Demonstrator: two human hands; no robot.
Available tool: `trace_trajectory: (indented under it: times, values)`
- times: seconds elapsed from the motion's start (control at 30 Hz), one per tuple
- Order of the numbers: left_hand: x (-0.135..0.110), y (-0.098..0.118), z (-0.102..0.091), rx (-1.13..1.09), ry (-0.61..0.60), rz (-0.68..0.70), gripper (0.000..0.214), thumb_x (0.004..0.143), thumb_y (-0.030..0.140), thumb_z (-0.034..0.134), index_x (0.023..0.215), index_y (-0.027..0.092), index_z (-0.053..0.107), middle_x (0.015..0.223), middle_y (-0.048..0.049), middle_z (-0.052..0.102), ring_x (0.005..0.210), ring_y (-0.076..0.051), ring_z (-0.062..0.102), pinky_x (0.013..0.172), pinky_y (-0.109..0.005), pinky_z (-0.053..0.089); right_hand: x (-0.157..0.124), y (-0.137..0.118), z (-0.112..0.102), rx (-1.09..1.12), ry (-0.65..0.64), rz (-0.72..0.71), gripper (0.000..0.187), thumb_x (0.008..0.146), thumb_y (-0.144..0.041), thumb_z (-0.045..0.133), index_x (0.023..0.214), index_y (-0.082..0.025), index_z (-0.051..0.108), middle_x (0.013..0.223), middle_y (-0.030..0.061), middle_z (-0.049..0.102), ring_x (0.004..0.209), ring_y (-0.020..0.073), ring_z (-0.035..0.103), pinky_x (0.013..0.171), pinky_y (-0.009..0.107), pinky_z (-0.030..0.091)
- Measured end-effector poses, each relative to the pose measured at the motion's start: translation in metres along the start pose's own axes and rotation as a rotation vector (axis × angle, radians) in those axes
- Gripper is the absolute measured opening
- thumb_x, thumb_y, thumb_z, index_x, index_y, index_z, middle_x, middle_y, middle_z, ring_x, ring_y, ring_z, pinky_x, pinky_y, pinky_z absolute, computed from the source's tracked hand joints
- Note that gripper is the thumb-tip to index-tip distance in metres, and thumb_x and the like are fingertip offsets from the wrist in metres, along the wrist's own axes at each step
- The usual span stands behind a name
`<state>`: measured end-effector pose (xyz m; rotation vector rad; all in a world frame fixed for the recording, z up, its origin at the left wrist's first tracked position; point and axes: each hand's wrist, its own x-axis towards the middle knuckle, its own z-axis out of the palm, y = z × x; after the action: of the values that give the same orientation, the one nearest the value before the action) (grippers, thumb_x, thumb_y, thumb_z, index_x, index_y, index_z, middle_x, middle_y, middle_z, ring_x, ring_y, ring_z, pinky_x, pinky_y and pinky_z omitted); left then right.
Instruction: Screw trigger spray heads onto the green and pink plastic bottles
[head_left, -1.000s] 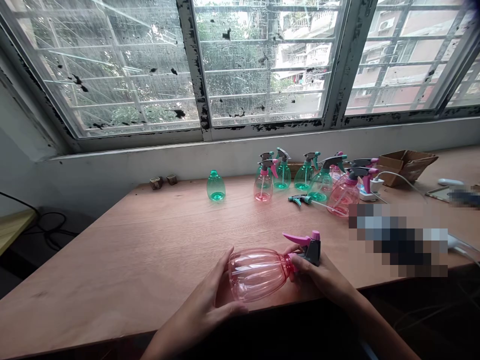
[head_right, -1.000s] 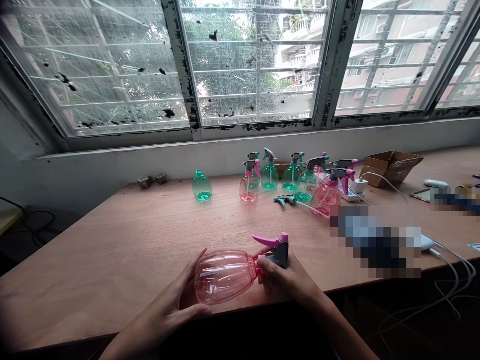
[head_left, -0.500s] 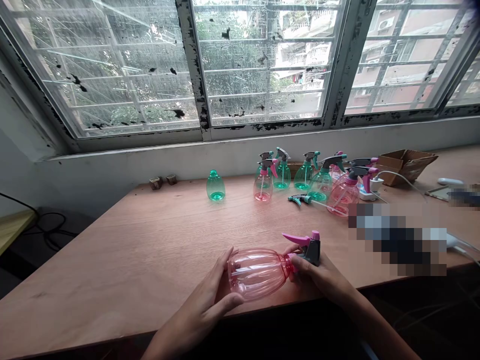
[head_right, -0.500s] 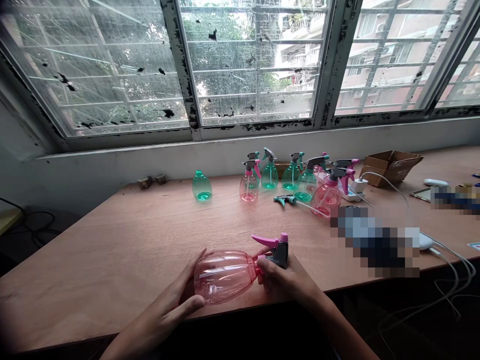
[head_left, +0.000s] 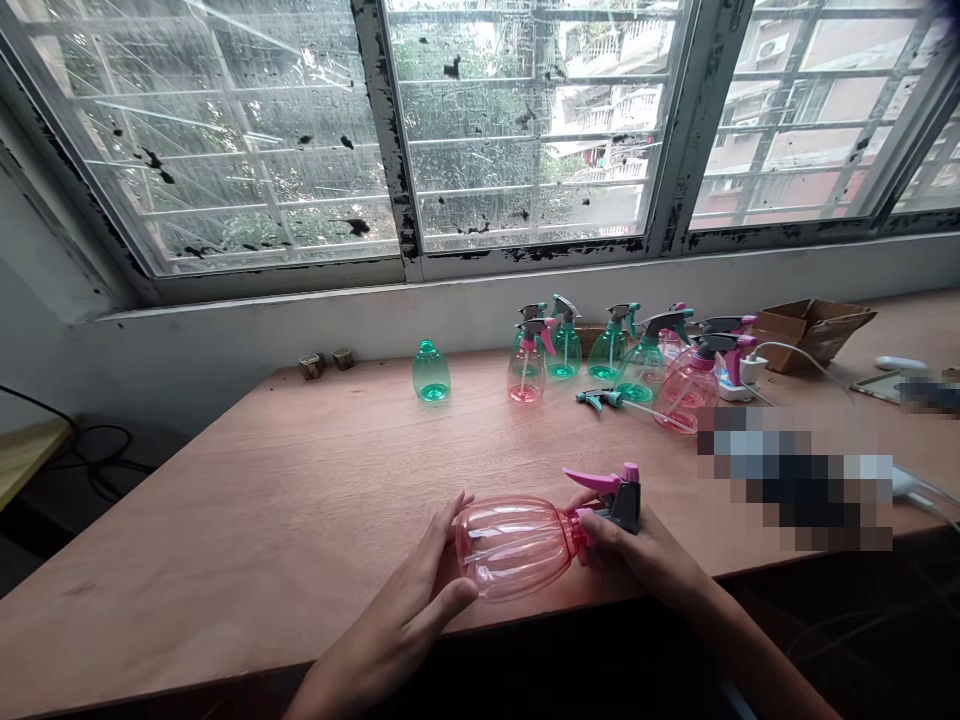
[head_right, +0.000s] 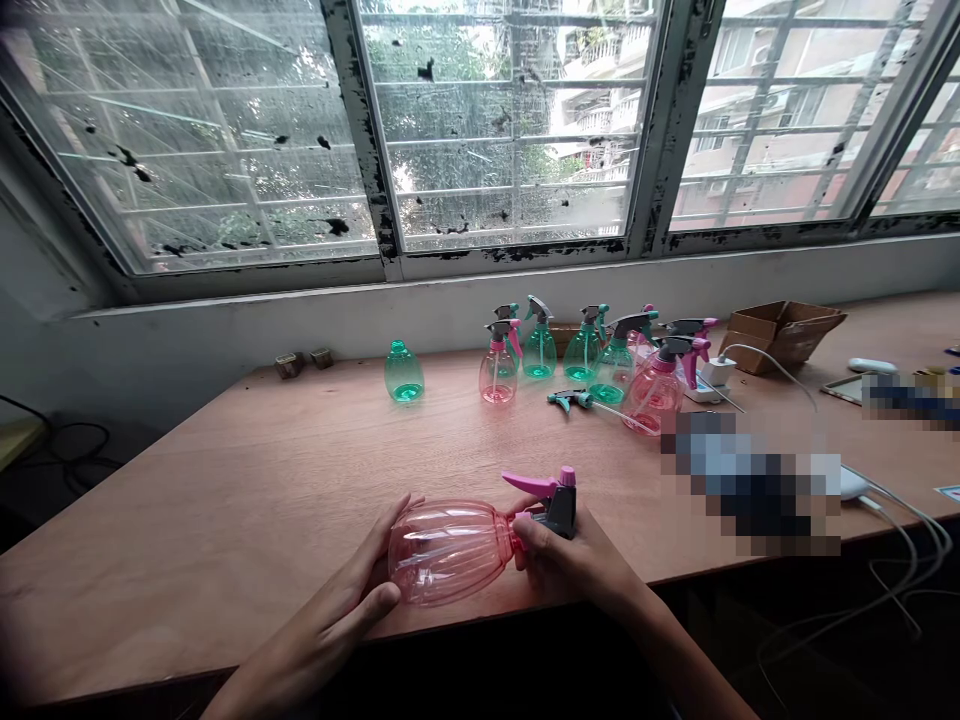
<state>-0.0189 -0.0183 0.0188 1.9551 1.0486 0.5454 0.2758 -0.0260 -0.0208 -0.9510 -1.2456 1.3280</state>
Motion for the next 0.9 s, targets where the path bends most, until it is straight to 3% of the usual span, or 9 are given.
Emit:
trace_trajectory:
  times: [0.27, 0.47, 0.63, 0.9]
  values:
    - [0.0006, 0.0037, 0.0036, 0.038, 0.003, 0.000, 0.096, 0.088, 0.040, 0.071, 0.158, 0.032, 0.006, 0.167, -0.0045, 0.014, 0.152, -0.031, 0.019, 0.125, -0.048, 0.016, 0.0008, 0.0002, -0.0010, -0.031, -0.015, -0.025, 0.034, 0.088, -0.049, 0.070, 0.098, -0.017, 0.061, 0.062, 0.0000, 0.070, 0.048, 0.0154, 0.062, 0.049, 0.028, 0.049]
    - [0.0005, 0.0008, 0.0013, 0.067, -0.019, 0.002, 0.092, 0.088, 0.046, 0.070, 0.158, 0.031, 0.013, 0.167, -0.0038, 0.016, 0.151, -0.035, 0.019, 0.125, -0.050, 0.017, 0.0004, 0.0017, -0.0016, -0.030, -0.011, -0.014, 0.035, 0.087, -0.049, 0.070, 0.099, -0.017, 0.061, 0.062, 0.0001, 0.070, 0.049, 0.0160, 0.063, 0.049, 0.029, 0.049]
    - [0.0004, 0.0000, -0.0006, 0.029, -0.016, 0.007, 0.071, 0.099, 0.055, 0.047, 0.158, 0.031, 0.016, 0.167, -0.0015, 0.016, 0.152, -0.032, 0.016, 0.125, -0.049, 0.012, 0.0006, 0.0013, -0.0004, -0.006, 0.007, 0.001, 0.037, 0.086, -0.049, 0.071, 0.099, -0.017, 0.060, 0.062, -0.0001, 0.070, 0.049, 0.0158, 0.063, 0.049, 0.028, 0.049]
    - [0.0005, 0.0044, 0.0011, 0.035, -0.006, -0.017, 0.091, 0.089, 0.042, 0.069, 0.158, 0.033, 0.010, 0.167, -0.0023, 0.016, 0.152, -0.031, 0.019, 0.125, -0.049, 0.017, 0.0012, 0.0021, -0.0017, -0.016, -0.005, -0.016, 0.037, 0.086, -0.051, 0.071, 0.099, -0.017, 0.062, 0.062, -0.0001, 0.069, 0.048, 0.0161, 0.062, 0.049, 0.029, 0.048]
